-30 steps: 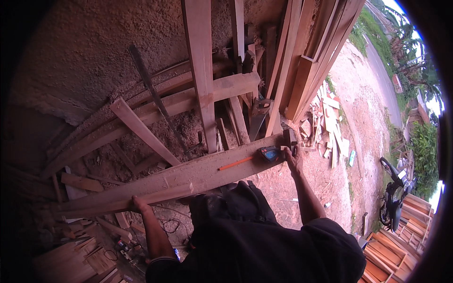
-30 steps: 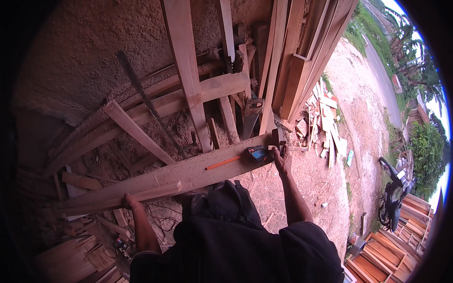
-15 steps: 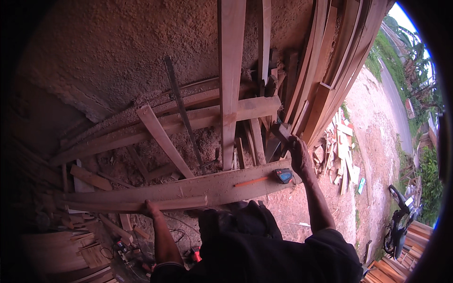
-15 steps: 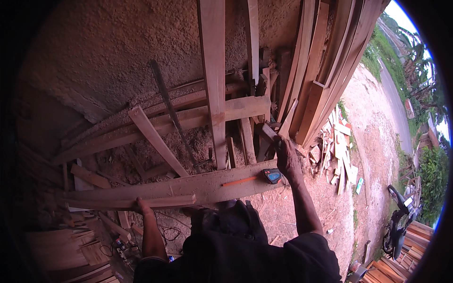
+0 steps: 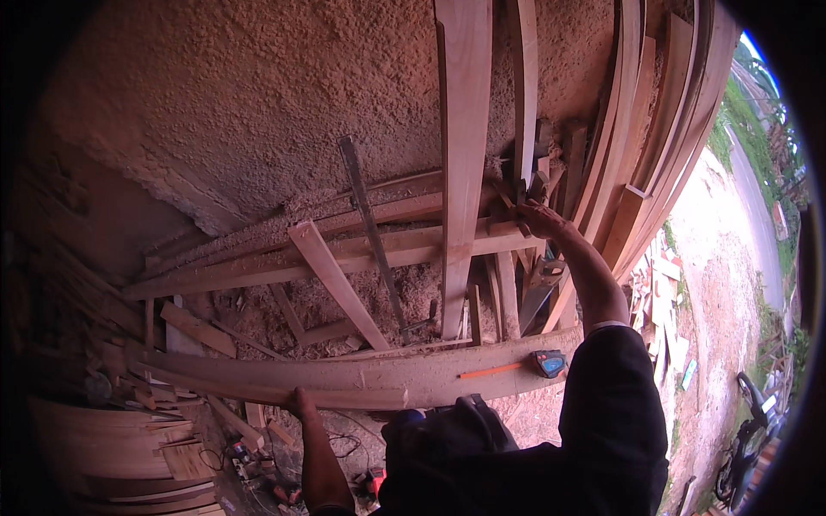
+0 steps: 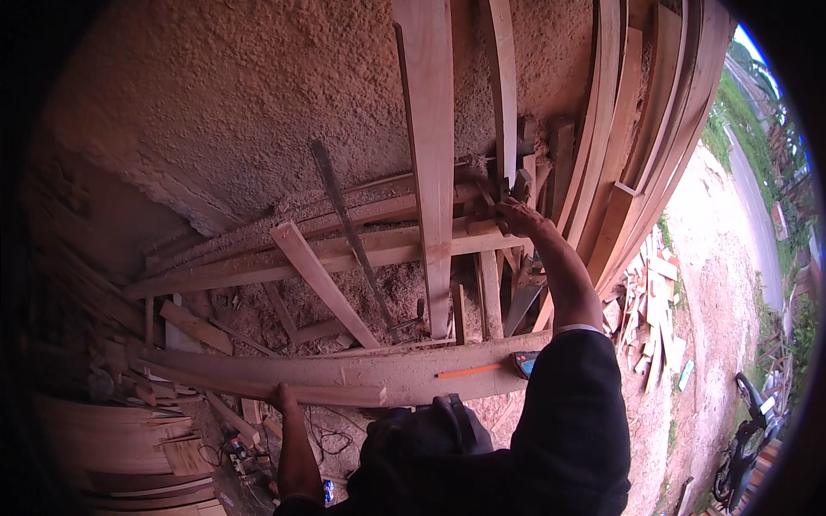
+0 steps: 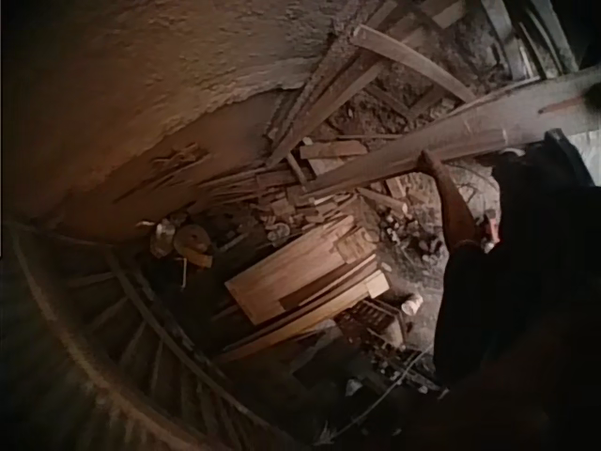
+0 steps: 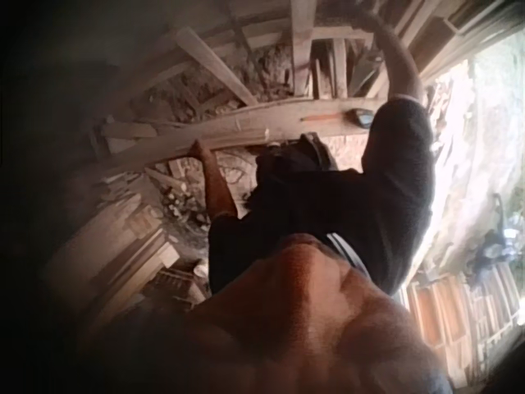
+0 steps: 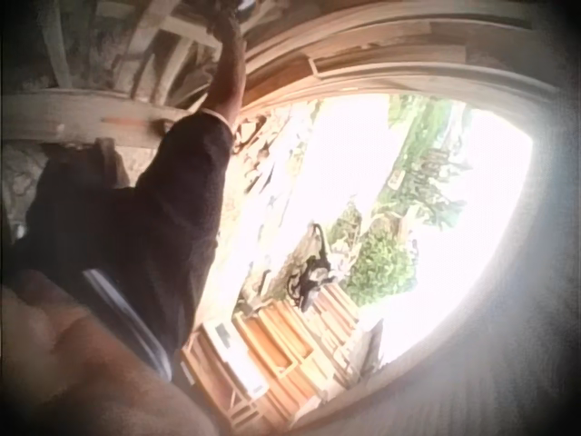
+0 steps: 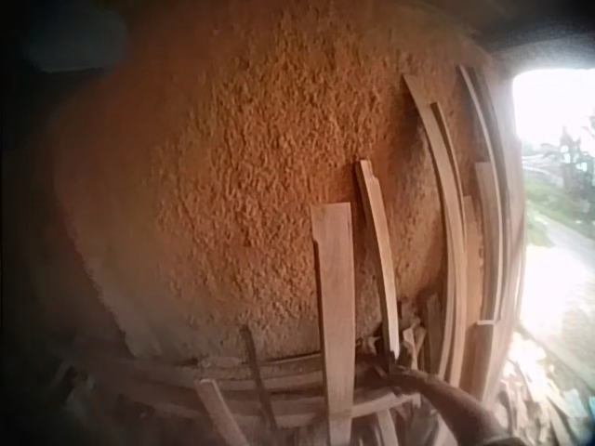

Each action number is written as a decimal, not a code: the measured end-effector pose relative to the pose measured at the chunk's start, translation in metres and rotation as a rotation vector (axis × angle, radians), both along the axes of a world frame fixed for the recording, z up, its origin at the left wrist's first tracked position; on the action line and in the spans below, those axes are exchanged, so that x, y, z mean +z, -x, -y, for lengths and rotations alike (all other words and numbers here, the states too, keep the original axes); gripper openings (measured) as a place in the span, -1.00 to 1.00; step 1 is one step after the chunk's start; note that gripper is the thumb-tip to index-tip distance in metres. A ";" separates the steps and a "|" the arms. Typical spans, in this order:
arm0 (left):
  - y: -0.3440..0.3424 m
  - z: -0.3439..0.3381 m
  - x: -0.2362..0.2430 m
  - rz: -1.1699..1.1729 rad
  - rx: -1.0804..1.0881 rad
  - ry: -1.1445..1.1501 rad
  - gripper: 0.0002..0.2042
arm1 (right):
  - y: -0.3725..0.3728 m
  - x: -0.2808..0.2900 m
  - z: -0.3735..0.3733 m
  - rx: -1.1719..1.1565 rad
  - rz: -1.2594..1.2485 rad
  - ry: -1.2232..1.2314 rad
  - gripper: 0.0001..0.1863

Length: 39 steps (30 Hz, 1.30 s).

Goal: The person uses a circular saw to cut a long wooden plank on a workbench, then uses a hand plane to smooth the cut edge. The person also picks up and places a small wooden block.

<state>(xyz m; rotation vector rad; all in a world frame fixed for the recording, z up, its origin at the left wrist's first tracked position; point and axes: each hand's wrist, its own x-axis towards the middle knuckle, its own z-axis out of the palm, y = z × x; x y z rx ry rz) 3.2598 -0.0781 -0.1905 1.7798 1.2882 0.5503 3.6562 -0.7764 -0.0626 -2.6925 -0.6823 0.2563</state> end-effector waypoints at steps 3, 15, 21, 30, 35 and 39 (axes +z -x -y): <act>-0.001 0.002 0.006 0.020 0.005 -0.021 -0.21 | -0.001 -0.014 0.001 -0.116 -0.015 -0.032 -0.54; -0.005 -0.001 0.005 -0.061 0.053 0.009 -0.39 | 0.148 0.032 -0.039 -0.056 0.311 -0.183 -0.68; -0.010 0.022 0.010 0.053 0.132 -0.099 -0.26 | 0.301 -0.004 -0.115 0.394 -0.126 -0.088 -0.65; -0.013 0.031 0.013 -0.167 -0.004 -0.034 -0.37 | 0.302 -0.019 -0.149 0.371 -0.227 0.022 -0.66; -0.018 0.040 -0.002 -0.078 0.109 -0.150 -0.37 | 0.295 0.016 -0.234 0.294 -0.310 -0.629 -0.82; -0.024 0.049 0.002 -0.040 0.191 -0.179 -0.38 | 0.300 0.048 -0.295 0.431 -0.175 -0.501 -0.73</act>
